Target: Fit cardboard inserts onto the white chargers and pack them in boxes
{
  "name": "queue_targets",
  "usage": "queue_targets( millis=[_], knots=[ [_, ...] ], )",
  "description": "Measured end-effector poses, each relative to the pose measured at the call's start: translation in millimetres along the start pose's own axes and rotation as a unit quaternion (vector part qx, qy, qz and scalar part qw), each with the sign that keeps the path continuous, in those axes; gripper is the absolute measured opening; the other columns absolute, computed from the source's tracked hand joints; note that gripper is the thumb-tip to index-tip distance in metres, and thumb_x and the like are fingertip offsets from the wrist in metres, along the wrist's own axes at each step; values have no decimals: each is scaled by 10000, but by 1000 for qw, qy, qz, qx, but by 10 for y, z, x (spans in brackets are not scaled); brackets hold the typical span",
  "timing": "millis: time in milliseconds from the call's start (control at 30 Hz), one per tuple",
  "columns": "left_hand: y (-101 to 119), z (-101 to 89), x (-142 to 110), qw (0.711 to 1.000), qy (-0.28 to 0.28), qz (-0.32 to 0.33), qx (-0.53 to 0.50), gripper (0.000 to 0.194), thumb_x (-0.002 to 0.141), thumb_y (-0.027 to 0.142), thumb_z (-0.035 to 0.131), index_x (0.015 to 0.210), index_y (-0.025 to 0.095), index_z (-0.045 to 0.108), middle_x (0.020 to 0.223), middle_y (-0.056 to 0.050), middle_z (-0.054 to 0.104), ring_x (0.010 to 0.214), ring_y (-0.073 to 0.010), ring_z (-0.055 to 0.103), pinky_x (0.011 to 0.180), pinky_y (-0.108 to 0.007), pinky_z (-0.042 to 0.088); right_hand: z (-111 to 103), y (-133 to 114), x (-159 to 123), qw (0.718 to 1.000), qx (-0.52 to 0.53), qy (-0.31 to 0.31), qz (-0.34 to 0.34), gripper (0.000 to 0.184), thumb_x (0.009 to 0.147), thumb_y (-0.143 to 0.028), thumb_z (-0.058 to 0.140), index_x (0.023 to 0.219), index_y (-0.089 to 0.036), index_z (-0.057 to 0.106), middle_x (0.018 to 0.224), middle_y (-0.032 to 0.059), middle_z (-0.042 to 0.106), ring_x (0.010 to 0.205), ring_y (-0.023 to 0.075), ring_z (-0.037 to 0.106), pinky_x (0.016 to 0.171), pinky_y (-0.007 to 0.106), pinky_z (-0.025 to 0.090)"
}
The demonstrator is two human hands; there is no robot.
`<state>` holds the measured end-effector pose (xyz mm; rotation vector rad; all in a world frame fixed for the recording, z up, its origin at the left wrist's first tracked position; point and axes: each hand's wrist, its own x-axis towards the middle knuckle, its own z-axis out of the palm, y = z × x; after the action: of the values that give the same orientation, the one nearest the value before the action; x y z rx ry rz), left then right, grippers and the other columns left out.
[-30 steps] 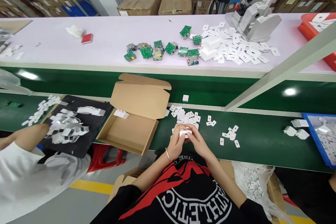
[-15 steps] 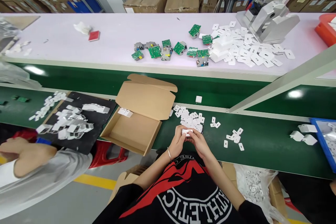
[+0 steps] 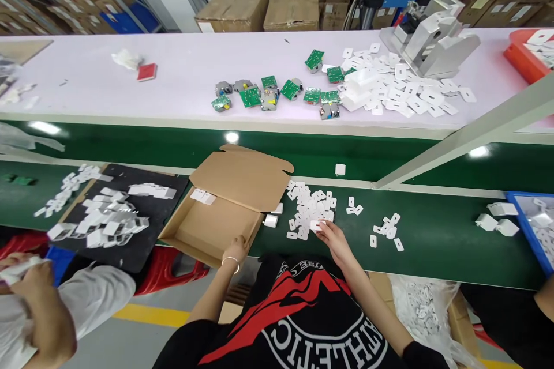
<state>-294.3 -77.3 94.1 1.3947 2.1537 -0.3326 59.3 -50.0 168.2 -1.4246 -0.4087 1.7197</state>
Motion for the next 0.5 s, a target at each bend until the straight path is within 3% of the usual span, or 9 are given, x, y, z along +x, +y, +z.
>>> queue_targets(
  millis=[100,233,367,500],
  knots=[
    [0,241,40,999,-33,17,14,303,1046,384,569,1231,151,628,1166,-100,691,939,-208,695,878,-402,578,-16,48,30,1000,-8,8,11,503,628,-540,939,962,-204,771,1014,72,753,927,216,704,906,352,585],
    [230,467,138,999,-30,37,-3,349,1066,411,553,1294,154,612,1254,-105,672,1009,-209,685,922,-418,579,-6,83,51,1000,-24,5,19,468,649,-527,928,955,-208,772,1023,74,763,944,222,711,887,333,591],
    [473,558,279,999,-13,44,-20,346,1054,424,584,1264,152,631,1189,-91,689,975,-200,690,889,-404,594,12,105,46,999,-33,0,24,447,662,-508,927,958,-211,773,1003,71,771,939,223,717,855,326,600],
    [575,583,342,999,17,41,-25,306,1047,402,606,1209,146,648,1095,-65,700,896,-177,690,823,-367,603,11,131,18,999,-29,1,30,414,667,-480,932,929,-204,768,966,66,768,915,212,718,824,308,604]
  ],
)
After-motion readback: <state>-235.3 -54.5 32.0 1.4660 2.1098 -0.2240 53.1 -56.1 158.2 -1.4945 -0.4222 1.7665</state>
